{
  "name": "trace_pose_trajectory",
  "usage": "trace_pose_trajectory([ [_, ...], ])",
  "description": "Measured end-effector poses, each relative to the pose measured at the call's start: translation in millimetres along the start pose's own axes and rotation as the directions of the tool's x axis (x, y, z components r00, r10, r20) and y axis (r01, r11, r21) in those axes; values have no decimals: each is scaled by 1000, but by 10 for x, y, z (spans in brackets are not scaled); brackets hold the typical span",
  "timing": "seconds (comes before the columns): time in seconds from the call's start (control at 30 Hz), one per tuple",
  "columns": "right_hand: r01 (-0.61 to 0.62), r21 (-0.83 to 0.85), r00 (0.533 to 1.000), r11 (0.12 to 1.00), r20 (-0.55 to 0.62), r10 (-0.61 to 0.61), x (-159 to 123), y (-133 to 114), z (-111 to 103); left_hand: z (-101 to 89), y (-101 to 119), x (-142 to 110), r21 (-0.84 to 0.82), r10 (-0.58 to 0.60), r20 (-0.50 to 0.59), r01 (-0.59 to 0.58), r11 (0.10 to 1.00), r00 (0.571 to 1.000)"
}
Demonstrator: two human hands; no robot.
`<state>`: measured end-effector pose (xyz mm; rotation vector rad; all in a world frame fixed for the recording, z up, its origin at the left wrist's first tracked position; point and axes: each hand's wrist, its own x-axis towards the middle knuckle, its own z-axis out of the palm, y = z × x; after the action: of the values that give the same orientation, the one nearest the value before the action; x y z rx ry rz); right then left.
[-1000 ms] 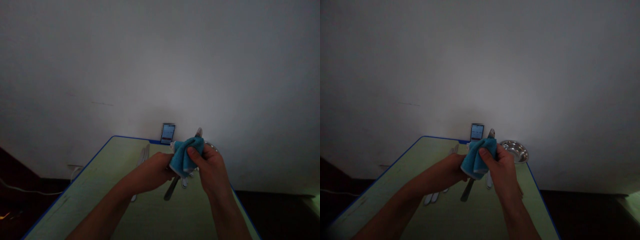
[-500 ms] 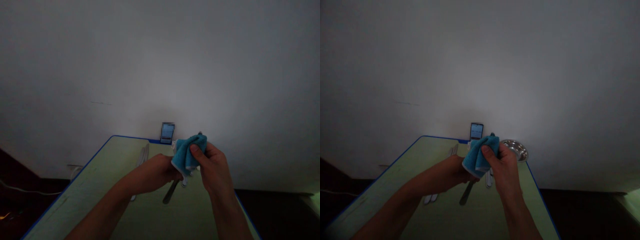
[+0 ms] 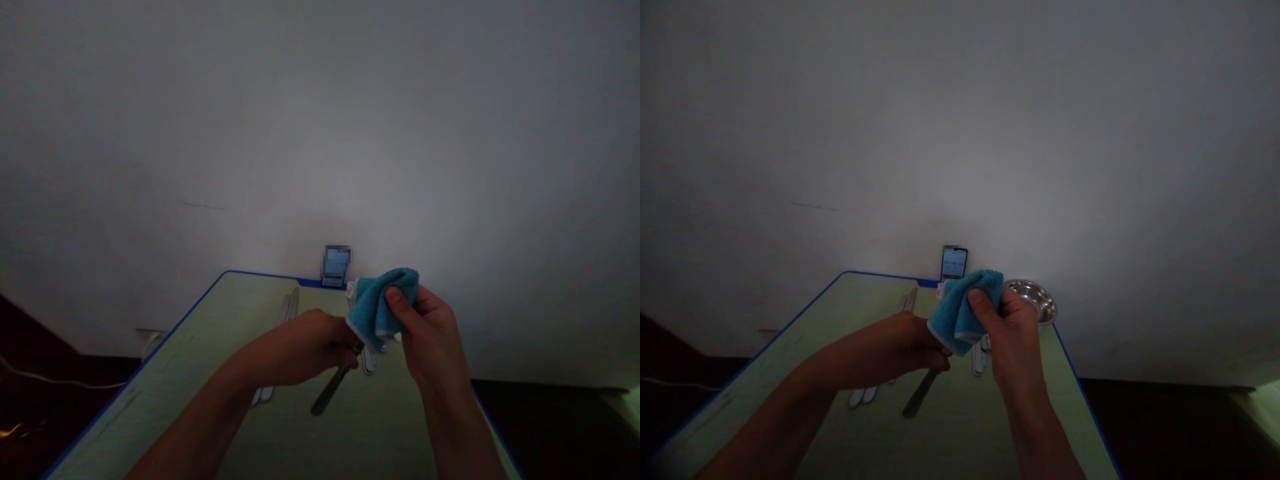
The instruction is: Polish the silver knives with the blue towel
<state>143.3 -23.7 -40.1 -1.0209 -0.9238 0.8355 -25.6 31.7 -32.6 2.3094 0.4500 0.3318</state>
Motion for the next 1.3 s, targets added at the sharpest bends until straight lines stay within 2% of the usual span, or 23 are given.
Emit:
trace_pose_trajectory([
  [0.33, -15, 33, 1000, 999, -2, 15, -4, -20, -7, -58, 28, -8, 44, -33, 60, 31, 999, 998],
  [0.5, 17, 18, 1000, 1000, -18, -17, -10, -28, 0, -79, 25, -20, -5, -36, 86, 36, 999, 996],
  [0.63, 30, 73, 999, 997, -36, -28, -16, -54, 15, -93, -2, -37, 15, -33, 66, 32, 999, 997],
  [0.87, 183, 182, 982, 966, -83, -171, -4, -100, 9, -114, -73, -69, 32, -64, 55, 62, 998, 996],
  [1.03, 238, 129, 969, 963, -93, -227, 15, -91, -10, -181, -120, -102, 37, -81, 14, 80, 996, 997],
  [1.17, 212, 153, 977, 965, -41, -208, 23, -89, -14, -227, -159, -116, -49, -107, -19, 106, 993, 994],
  [1.3, 190, 160, 982, 969, -43, -186, 27, -100, 1, -216, -215, -104, -278, -143, -121, 105, 955, 982],
])
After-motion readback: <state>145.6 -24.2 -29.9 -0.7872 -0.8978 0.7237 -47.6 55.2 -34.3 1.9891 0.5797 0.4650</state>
